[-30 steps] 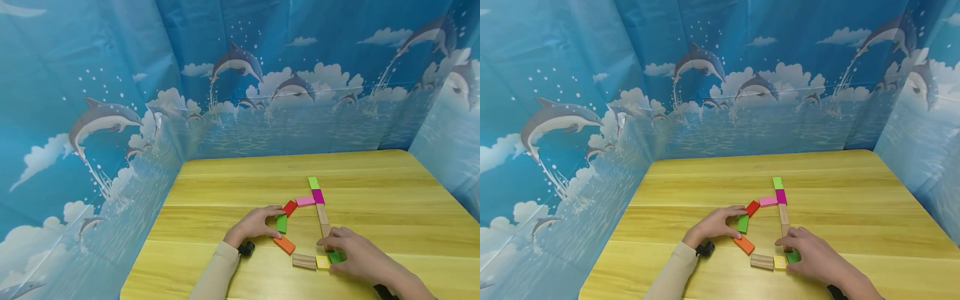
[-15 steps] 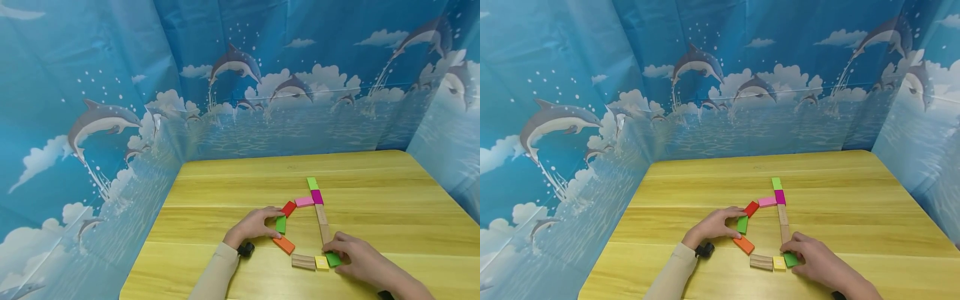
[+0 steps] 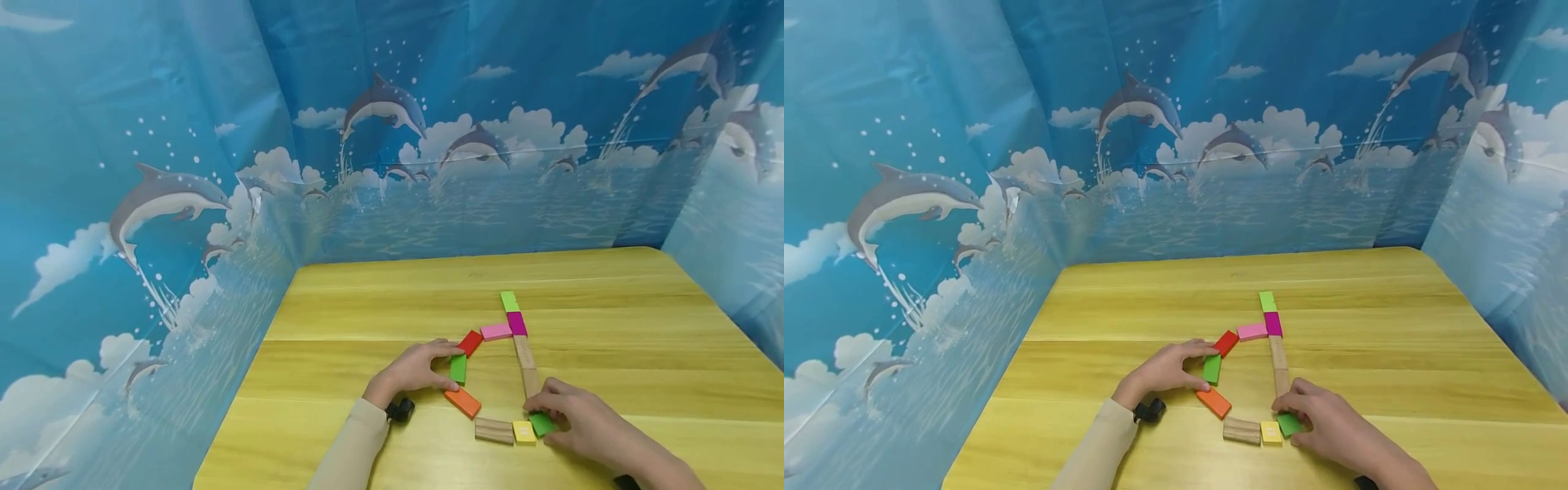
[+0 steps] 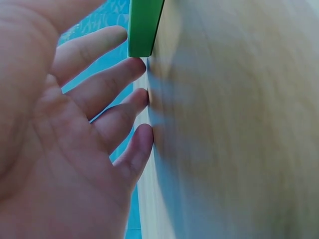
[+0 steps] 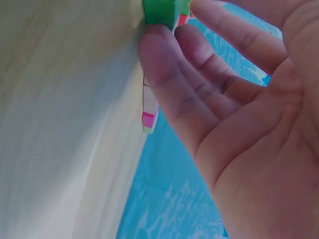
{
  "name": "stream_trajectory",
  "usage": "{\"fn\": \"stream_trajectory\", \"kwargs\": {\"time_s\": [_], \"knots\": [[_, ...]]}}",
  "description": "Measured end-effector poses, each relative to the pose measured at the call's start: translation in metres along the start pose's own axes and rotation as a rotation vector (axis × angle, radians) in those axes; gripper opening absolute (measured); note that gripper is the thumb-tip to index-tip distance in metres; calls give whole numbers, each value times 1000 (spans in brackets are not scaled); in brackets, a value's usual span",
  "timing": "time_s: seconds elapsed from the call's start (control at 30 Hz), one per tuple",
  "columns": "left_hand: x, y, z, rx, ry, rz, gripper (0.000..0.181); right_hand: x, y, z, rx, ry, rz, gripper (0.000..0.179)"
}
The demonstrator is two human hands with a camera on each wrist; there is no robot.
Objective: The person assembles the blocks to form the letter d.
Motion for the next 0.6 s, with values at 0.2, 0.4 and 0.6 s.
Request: {"fn": "stream_trajectory", "kwargs": {"time_s": [0.2,0.4,0.6], "knots": [[1,5,1,-8,56,-3,70,-7,0,-3,68,55,34,44],[-8,11,-4,22,89,-51,62,-23,-7,1,62,69,-18,39],[-33,21,-10,21,52,-177,55,-43,-20,4,41,92,-102,39]]}}
Point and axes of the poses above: each hand's wrist, its own y-axis away from the middle knuckle, its own x-axis out of the palm, z = x × y, the point moved 9 cm from there along -y, towards the middle knuckle, and after that the axes turned 4 degrees about y, right-handed, at the moved point
